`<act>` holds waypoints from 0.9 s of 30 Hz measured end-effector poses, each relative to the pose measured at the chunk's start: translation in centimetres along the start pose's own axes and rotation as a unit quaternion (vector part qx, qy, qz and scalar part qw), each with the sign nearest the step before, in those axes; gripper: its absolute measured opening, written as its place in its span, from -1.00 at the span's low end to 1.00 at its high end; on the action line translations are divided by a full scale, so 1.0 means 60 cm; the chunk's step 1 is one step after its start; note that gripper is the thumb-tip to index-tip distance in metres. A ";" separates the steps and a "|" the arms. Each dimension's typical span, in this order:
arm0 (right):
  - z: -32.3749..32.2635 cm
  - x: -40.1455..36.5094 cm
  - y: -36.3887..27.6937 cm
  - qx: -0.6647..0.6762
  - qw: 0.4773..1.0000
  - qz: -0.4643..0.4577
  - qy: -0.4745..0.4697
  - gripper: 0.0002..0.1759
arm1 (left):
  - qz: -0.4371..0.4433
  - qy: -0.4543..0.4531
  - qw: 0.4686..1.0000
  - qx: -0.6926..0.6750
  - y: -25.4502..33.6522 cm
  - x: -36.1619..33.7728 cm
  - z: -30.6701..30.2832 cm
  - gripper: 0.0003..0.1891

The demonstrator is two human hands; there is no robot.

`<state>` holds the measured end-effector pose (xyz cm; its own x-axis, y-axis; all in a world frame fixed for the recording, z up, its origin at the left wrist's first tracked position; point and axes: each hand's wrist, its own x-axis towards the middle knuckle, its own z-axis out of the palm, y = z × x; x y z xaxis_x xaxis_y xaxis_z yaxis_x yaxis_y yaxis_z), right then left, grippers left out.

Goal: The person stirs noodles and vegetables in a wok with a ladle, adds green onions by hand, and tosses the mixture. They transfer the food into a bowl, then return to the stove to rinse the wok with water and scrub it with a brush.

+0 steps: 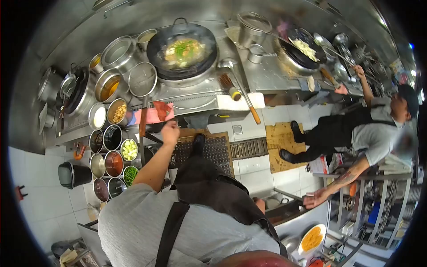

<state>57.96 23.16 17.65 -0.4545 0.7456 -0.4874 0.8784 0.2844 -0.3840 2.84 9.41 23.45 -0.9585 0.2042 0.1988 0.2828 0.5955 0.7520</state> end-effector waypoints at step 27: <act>-0.276 0.630 -0.536 -0.004 0.992 -0.107 0.071 -0.57 | -0.347 -0.120 0.847 -0.385 -0.065 0.260 -0.075 -0.56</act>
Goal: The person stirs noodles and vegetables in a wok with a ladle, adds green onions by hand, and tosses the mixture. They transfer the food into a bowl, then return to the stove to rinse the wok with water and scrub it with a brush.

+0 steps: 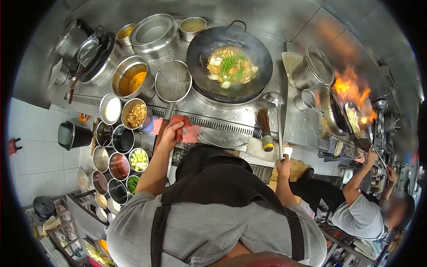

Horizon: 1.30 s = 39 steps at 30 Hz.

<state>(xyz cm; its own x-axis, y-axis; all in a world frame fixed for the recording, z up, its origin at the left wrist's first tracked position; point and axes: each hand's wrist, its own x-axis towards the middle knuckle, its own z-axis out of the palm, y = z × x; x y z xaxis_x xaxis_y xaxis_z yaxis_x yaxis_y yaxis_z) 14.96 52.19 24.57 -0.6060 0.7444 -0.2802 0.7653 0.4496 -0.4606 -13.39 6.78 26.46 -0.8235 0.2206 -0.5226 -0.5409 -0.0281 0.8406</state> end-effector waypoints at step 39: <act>-0.187 0.032 -0.330 -0.137 0.917 -0.372 -0.044 -0.30 | -0.095 -0.063 0.977 -0.178 0.106 0.163 0.291 -0.86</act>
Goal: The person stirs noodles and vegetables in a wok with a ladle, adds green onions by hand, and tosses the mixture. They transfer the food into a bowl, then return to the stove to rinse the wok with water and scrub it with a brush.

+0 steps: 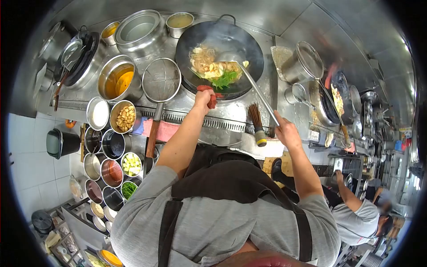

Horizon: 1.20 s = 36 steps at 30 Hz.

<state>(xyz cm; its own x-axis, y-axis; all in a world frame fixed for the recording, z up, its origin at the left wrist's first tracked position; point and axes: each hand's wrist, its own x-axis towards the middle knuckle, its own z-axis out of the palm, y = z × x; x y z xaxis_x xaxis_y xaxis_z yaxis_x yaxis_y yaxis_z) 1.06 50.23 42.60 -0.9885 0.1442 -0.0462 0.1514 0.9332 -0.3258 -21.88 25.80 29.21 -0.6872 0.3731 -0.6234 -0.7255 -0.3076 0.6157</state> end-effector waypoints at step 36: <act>0.047 -0.045 -0.052 0.011 0.999 0.030 -0.018 -0.42 | 0.087 -0.061 0.994 0.001 -0.072 -0.102 -0.051 -0.86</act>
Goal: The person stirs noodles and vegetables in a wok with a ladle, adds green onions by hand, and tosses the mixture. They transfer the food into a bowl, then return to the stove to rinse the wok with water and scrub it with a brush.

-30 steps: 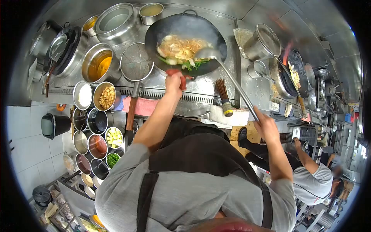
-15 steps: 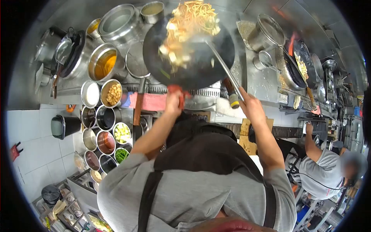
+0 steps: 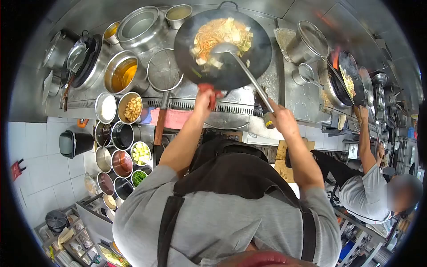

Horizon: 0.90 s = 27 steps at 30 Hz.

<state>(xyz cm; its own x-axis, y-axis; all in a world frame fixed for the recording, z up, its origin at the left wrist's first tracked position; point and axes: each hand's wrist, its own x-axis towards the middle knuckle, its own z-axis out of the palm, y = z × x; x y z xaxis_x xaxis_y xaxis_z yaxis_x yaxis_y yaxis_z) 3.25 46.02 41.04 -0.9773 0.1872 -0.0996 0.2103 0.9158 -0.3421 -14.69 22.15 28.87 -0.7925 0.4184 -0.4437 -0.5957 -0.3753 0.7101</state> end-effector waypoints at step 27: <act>-0.064 -0.057 0.027 0.034 0.998 0.052 0.002 -0.40 | 0.043 0.050 0.997 -0.036 0.044 0.071 0.048 -0.84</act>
<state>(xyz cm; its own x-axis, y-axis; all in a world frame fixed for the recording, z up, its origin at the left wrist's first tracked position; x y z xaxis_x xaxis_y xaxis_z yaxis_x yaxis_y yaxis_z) 6.86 48.22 44.40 -0.9502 0.2816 -0.1337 0.3117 0.8654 -0.3924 -19.28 25.29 30.43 -0.8477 0.2999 -0.4376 -0.5304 -0.4656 0.7085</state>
